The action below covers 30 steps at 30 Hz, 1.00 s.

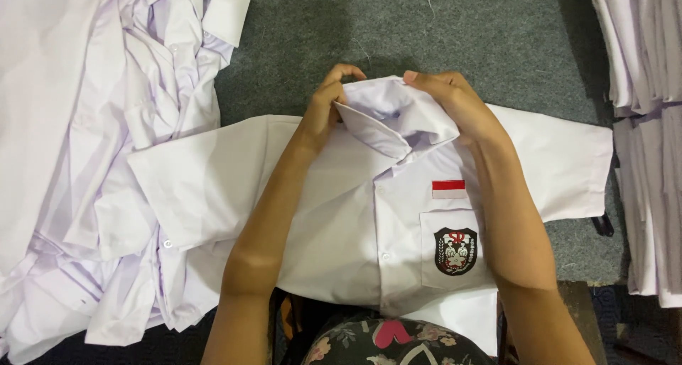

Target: Folding a white collared shirt on a work surface

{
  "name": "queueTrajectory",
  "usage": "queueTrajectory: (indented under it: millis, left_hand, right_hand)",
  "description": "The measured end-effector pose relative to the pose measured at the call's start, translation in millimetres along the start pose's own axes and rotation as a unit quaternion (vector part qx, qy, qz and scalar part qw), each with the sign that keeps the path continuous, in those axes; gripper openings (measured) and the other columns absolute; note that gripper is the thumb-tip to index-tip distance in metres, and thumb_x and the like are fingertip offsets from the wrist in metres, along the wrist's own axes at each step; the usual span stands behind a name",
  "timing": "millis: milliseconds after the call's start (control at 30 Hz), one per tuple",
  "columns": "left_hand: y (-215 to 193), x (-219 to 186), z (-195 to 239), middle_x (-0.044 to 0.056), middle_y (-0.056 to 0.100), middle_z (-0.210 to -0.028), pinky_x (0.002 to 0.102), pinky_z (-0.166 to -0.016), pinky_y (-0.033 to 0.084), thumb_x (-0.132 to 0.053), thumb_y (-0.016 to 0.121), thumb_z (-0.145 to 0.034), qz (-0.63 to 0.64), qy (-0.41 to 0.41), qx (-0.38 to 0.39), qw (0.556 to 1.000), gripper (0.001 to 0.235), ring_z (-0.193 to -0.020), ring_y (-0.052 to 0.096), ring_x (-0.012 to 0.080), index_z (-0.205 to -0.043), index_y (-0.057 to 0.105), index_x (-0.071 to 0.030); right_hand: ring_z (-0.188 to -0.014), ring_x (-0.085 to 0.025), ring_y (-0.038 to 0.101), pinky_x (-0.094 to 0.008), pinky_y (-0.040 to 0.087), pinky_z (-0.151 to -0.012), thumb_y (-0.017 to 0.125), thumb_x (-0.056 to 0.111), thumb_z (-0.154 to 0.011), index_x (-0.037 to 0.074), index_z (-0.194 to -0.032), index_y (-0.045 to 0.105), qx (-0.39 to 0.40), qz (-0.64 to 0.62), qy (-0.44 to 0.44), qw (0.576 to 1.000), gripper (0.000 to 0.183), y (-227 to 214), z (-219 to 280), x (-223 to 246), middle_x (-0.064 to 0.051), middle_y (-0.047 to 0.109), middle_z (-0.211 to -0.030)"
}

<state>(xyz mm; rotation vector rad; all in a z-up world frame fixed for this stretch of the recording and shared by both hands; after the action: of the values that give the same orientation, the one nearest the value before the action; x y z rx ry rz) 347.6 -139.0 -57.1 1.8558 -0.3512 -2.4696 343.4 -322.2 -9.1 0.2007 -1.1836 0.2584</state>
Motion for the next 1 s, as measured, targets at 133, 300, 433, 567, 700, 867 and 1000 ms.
queueTrajectory:
  millis: [133,300,433,567,700,867,1000]
  left_hand:
    - [7,-19,9,0.001,0.062,-0.096,0.023,-0.056,0.027,-0.015,0.044,-0.064,0.138,0.031,0.025,0.990,0.043,-0.067,0.041,0.0089,-0.099,0.068,-0.006]
    - [4,-29,15,0.001,0.055,-0.089,0.023,-0.053,0.036,-0.014,0.045,-0.063,0.160,0.050,0.017,0.986,0.045,-0.067,0.045,0.0106,-0.104,0.063,-0.010]
    - [-1,-18,9,0.003,0.057,-0.108,0.027,-0.064,0.040,-0.016,0.051,-0.067,0.177,0.007,-0.003,0.984,0.046,-0.079,0.051,0.0147,-0.111,0.062,-0.010]
    - [-2,-22,9,-0.001,0.060,-0.107,0.025,-0.069,0.041,-0.026,0.056,-0.072,0.071,0.047,-0.001,0.996,0.043,-0.089,0.054,0.0112,-0.113,0.063,-0.019]
    - [-6,-59,30,0.001,0.057,-0.088,0.036,-0.071,0.039,-0.028,0.053,-0.087,-0.291,0.141,-0.048,0.945,0.022,-0.073,0.050,0.0158,-0.105,0.057,-0.016]
    - [-16,-70,32,0.007,0.072,-0.074,0.032,-0.061,0.054,-0.029,0.065,-0.097,-0.367,0.202,-0.044,0.907,0.020,-0.063,0.071,0.0222,-0.097,0.071,-0.010]
    - [-40,-18,-9,0.004,0.074,-0.071,0.033,-0.063,0.056,-0.022,0.068,-0.097,-0.365,0.163,-0.079,0.913,0.011,-0.067,0.073,0.0216,-0.098,0.079,-0.020]
  right_hand:
    - [-0.048,-0.006,0.055,-0.021,0.039,-0.041,0.071,0.035,-0.099,0.012,-0.069,0.066,0.011,0.028,0.004,1.000,0.039,3,7,9,0.003,0.062,-0.059]
    - [-0.069,-0.003,0.046,-0.019,0.034,-0.059,0.060,0.031,-0.107,0.016,-0.116,0.067,-0.011,0.135,-0.163,0.977,0.019,-7,14,40,0.007,0.056,-0.083]
    - [-0.126,-0.026,0.048,-0.039,0.047,-0.104,0.055,0.028,-0.112,0.003,-0.119,0.068,-0.032,0.267,-0.436,0.859,0.029,2,50,86,-0.013,0.048,-0.125]
    - [-0.125,-0.029,0.047,-0.042,0.037,-0.110,0.080,0.029,-0.091,0.010,-0.131,0.070,0.033,0.361,-0.453,0.815,0.046,33,59,79,-0.011,0.055,-0.130]
    - [-0.102,-0.031,0.058,-0.041,0.048,-0.090,0.073,0.011,-0.102,-0.001,-0.123,0.073,0.023,0.423,-0.481,0.768,0.024,41,61,72,-0.015,0.065,-0.114]
    - [-0.085,-0.031,0.061,-0.040,0.047,-0.076,0.075,0.004,-0.102,0.002,-0.093,0.078,-0.034,0.442,-0.552,0.706,0.009,40,67,75,-0.011,0.069,-0.094]
    - [-0.082,-0.030,0.060,-0.038,0.045,-0.072,0.076,0.004,-0.103,0.002,-0.092,0.080,-0.068,0.462,-0.578,0.669,0.012,40,73,76,-0.011,0.069,-0.094]
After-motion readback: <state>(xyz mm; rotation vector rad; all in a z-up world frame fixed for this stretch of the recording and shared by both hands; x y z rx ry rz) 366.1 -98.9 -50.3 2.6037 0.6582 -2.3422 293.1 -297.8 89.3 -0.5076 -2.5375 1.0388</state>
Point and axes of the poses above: each hand's wrist, its own z-axis away from the middle knuckle, its own y-axis out of the palm, x = y × z, the point moved 10 cm from there along -z, towards the middle knuckle
